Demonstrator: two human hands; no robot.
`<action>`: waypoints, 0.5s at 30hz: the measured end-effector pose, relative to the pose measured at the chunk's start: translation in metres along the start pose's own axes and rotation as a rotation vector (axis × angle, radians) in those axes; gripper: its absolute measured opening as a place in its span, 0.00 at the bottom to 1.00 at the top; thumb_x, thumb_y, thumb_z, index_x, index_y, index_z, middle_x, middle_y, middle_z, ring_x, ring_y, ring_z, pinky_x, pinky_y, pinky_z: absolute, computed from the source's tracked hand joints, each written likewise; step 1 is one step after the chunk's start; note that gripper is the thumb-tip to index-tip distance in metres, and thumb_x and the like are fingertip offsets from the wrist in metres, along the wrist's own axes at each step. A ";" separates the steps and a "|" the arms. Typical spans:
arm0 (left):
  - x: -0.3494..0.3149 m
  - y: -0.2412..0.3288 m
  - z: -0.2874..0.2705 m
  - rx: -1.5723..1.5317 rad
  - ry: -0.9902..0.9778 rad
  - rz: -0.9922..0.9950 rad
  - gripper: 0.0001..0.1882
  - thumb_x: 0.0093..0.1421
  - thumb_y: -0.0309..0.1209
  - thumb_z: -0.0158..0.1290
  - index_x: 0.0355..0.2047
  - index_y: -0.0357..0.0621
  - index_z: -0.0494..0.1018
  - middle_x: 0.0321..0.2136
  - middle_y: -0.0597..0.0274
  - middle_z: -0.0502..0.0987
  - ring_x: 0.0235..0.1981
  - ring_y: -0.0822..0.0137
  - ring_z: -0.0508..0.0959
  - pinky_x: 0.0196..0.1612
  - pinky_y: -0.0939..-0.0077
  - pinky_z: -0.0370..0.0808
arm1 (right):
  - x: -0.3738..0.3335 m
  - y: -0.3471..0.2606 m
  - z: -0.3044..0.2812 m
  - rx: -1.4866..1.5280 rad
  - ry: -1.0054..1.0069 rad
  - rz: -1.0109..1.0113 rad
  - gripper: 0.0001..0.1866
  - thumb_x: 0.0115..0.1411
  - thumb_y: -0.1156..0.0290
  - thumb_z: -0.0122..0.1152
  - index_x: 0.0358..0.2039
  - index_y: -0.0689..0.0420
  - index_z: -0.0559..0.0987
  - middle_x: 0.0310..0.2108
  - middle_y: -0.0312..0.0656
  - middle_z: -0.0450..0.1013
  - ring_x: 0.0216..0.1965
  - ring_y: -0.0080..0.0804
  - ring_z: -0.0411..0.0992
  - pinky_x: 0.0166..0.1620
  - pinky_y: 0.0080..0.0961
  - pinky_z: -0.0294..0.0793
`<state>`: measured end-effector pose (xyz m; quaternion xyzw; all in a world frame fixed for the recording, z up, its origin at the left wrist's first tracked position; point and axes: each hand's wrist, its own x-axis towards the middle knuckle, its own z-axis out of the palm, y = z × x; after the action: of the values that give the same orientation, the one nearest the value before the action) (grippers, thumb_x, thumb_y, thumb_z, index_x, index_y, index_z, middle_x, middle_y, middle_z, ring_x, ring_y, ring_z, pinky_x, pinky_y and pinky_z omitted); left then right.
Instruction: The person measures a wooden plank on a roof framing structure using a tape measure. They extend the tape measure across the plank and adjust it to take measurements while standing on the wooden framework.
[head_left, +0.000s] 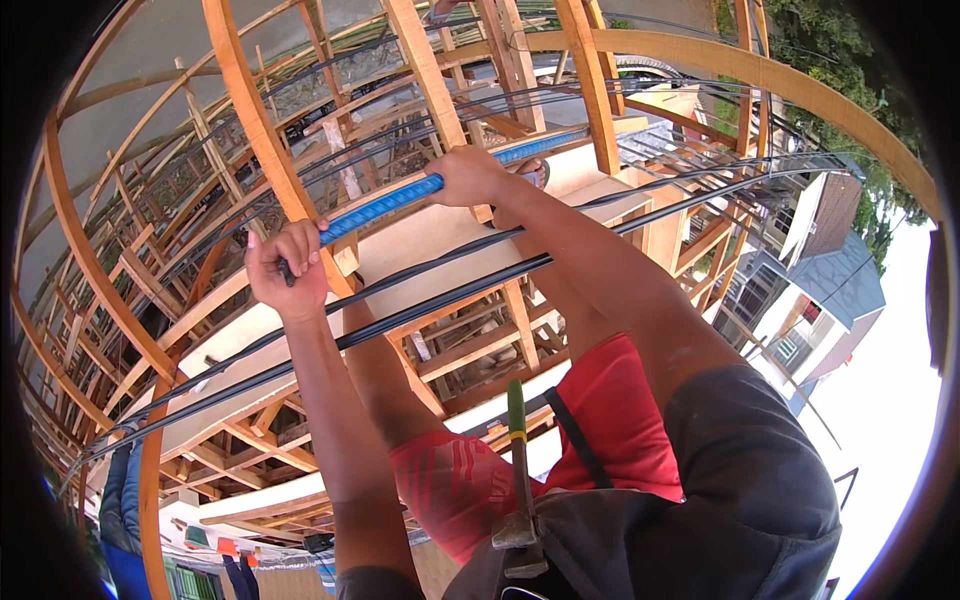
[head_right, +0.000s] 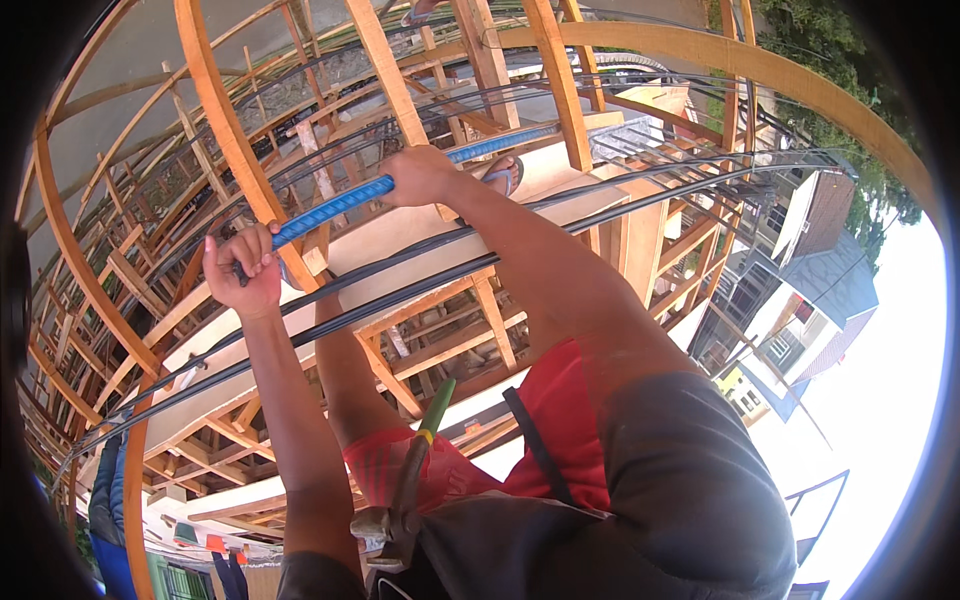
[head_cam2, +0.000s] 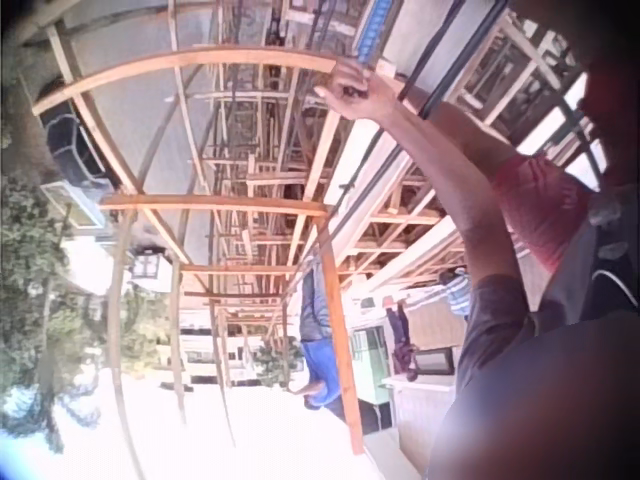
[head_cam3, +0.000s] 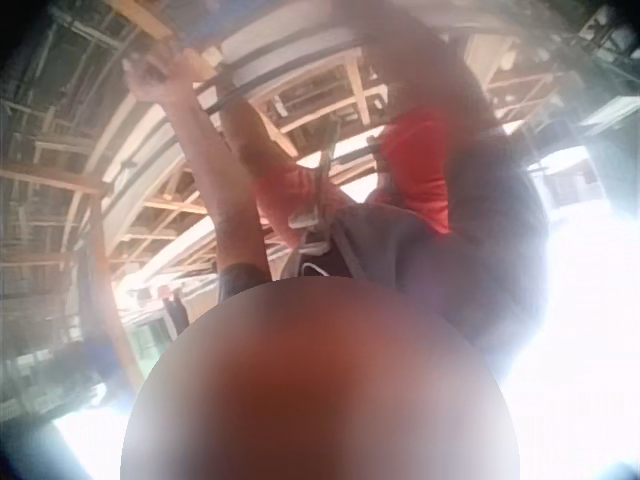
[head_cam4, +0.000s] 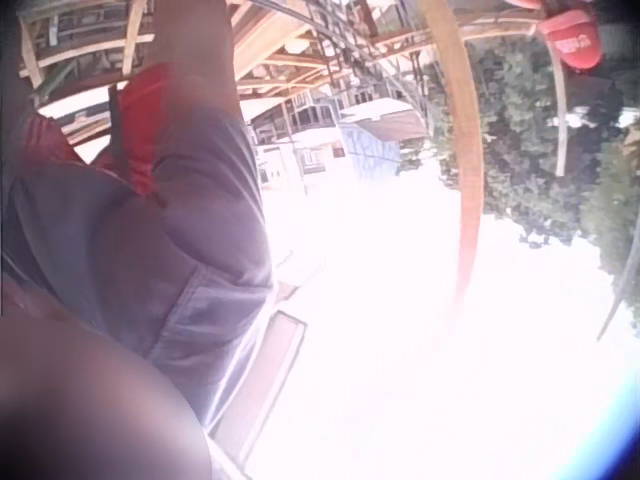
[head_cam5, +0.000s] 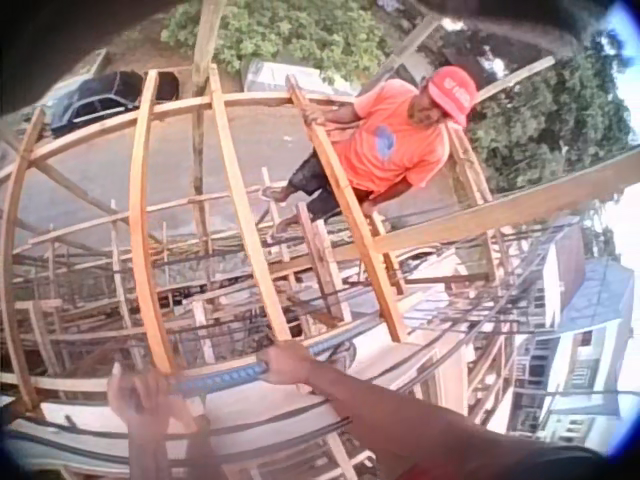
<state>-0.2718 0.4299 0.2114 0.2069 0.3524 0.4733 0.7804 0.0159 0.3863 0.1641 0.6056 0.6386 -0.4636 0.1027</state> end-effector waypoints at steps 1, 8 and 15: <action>-0.001 0.005 -0.004 0.021 0.020 -0.002 0.33 0.72 0.45 0.25 0.09 0.48 0.56 0.10 0.65 0.56 0.20 0.66 0.61 0.48 0.59 0.66 | 0.002 -0.007 0.007 -0.002 -0.006 0.025 0.14 0.52 0.53 0.63 0.29 0.49 0.84 0.30 0.47 0.80 0.34 0.51 0.79 0.40 0.46 0.78; -0.018 0.063 -0.029 0.324 0.033 0.138 0.32 0.72 0.44 0.25 0.09 0.48 0.55 0.10 0.65 0.55 0.19 0.66 0.59 0.42 0.61 0.63 | 0.018 -0.052 0.028 0.034 0.039 0.003 0.14 0.51 0.58 0.61 0.31 0.52 0.86 0.29 0.50 0.81 0.34 0.51 0.81 0.40 0.45 0.79; -0.016 0.012 0.048 0.216 0.279 0.243 0.32 0.73 0.40 0.32 0.07 0.52 0.51 0.07 0.67 0.50 0.15 0.71 0.52 0.36 0.66 0.61 | -0.010 0.010 0.006 0.021 0.031 -0.139 0.17 0.55 0.53 0.61 0.30 0.55 0.84 0.27 0.49 0.80 0.31 0.51 0.80 0.36 0.45 0.80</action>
<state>-0.2484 0.4224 0.2567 0.2627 0.4779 0.5475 0.6347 0.0241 0.3739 0.1631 0.5677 0.6759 -0.4669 0.0540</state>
